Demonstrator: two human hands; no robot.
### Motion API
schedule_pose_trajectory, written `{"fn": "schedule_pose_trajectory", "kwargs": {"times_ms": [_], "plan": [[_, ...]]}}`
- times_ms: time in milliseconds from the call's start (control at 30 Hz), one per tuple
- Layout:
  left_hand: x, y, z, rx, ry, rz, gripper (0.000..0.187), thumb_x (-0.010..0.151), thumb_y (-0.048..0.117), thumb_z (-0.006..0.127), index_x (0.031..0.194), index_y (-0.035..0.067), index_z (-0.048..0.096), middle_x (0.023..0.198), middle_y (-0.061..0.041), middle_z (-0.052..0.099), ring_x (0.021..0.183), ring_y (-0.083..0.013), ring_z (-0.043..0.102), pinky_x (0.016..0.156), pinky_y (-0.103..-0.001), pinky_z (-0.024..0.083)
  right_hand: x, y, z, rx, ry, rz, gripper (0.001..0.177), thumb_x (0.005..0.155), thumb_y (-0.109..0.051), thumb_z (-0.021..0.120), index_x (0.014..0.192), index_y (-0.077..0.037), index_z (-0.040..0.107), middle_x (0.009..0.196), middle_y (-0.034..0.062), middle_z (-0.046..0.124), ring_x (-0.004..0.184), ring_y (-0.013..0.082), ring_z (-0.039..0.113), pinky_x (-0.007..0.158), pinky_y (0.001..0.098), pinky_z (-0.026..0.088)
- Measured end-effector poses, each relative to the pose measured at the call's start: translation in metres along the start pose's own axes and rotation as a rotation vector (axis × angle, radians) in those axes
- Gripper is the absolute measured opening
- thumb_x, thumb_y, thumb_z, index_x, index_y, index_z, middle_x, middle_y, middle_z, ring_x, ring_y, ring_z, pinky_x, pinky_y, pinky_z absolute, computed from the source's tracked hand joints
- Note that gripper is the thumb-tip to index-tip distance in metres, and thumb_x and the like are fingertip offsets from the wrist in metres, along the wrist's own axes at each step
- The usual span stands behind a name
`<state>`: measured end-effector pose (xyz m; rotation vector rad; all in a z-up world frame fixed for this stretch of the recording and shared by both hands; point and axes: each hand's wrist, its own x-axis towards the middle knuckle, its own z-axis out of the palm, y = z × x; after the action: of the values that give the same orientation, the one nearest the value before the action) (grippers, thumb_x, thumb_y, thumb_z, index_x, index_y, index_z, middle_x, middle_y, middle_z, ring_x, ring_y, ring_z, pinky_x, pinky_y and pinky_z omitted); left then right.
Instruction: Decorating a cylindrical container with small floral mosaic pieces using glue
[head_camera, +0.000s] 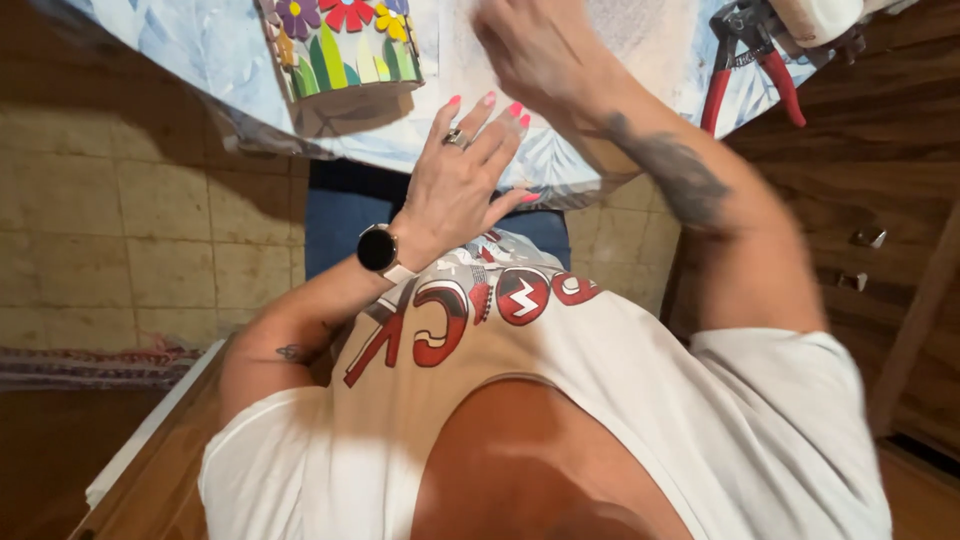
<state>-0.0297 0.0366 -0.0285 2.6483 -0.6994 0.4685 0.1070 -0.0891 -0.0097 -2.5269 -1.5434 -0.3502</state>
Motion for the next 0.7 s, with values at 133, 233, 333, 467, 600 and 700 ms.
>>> {"fn": "schedule_pose_trajectory", "kwargs": {"times_ms": [133,233,333,467,600,700], "plan": [[-0.001,-0.004,0.0,0.046,-0.02,0.022,0.062,0.084,0.061,0.046,0.112,0.006,0.054,0.113,-0.007,0.054,0.115,-0.0243,0.039,0.097,-0.041,0.025,-0.072,0.038,-0.029,-0.082,-0.321,-0.341,0.012,0.082,-0.012,0.041,0.07,-0.011,0.038,0.066,0.0028,0.036,0.056,0.0156,0.032,0.049,0.0272,0.033],[0.001,-0.001,0.0,-0.016,-0.011,0.022,0.059,0.084,0.057,0.048,0.111,0.004,0.054,0.111,-0.008,0.055,0.114,-0.0253,0.04,0.097,-0.041,0.024,-0.107,0.069,-0.068,-0.154,-0.527,-0.352,0.007,0.072,-0.013,0.048,0.074,-0.017,0.043,0.068,-0.0007,0.043,0.063,0.0152,0.045,0.052,0.0267,0.045],[0.013,0.003,-0.008,-0.141,0.039,-0.028,0.047,0.086,0.042,0.052,0.112,0.003,0.051,0.104,-0.009,0.057,0.105,-0.0253,0.047,0.096,-0.041,0.026,-0.107,0.054,-0.07,0.064,-0.512,-0.012,0.008,0.084,-0.017,0.044,0.081,-0.011,0.047,0.071,0.0031,0.048,0.066,0.0196,0.05,0.053,0.0285,0.043],[0.024,0.008,-0.005,-0.45,0.244,-0.123,0.05,0.087,0.009,0.059,0.128,0.006,0.03,0.096,-0.01,0.063,0.089,-0.0196,0.062,0.092,-0.036,0.045,-0.077,-0.006,-0.059,0.675,-0.176,0.228,0.03,0.097,-0.021,0.026,0.078,-0.002,0.038,0.069,0.0074,0.035,0.06,0.0194,0.033,0.053,0.0309,0.028],[0.029,0.013,0.0,-0.539,0.284,-0.154,0.04,0.086,0.006,0.058,0.122,0.005,0.039,0.098,-0.016,0.062,0.071,-0.0193,0.064,0.061,-0.028,0.054,-0.064,-0.025,-0.056,0.768,-0.08,0.236,0.027,0.097,-0.017,0.029,0.075,-0.001,0.036,0.068,0.0069,0.033,0.059,0.0179,0.029,0.053,0.029,0.026],[0.032,0.017,0.0,-0.573,0.351,-0.167,0.033,0.08,0.001,0.06,0.111,0.005,0.049,0.104,-0.008,0.061,0.088,-0.0192,0.064,0.07,-0.029,0.054,-0.06,-0.031,-0.062,0.836,-0.071,0.266,0.03,0.097,-0.019,0.028,0.074,-0.001,0.036,0.068,0.0071,0.032,0.06,0.0178,0.029,0.056,0.029,0.026]]}}
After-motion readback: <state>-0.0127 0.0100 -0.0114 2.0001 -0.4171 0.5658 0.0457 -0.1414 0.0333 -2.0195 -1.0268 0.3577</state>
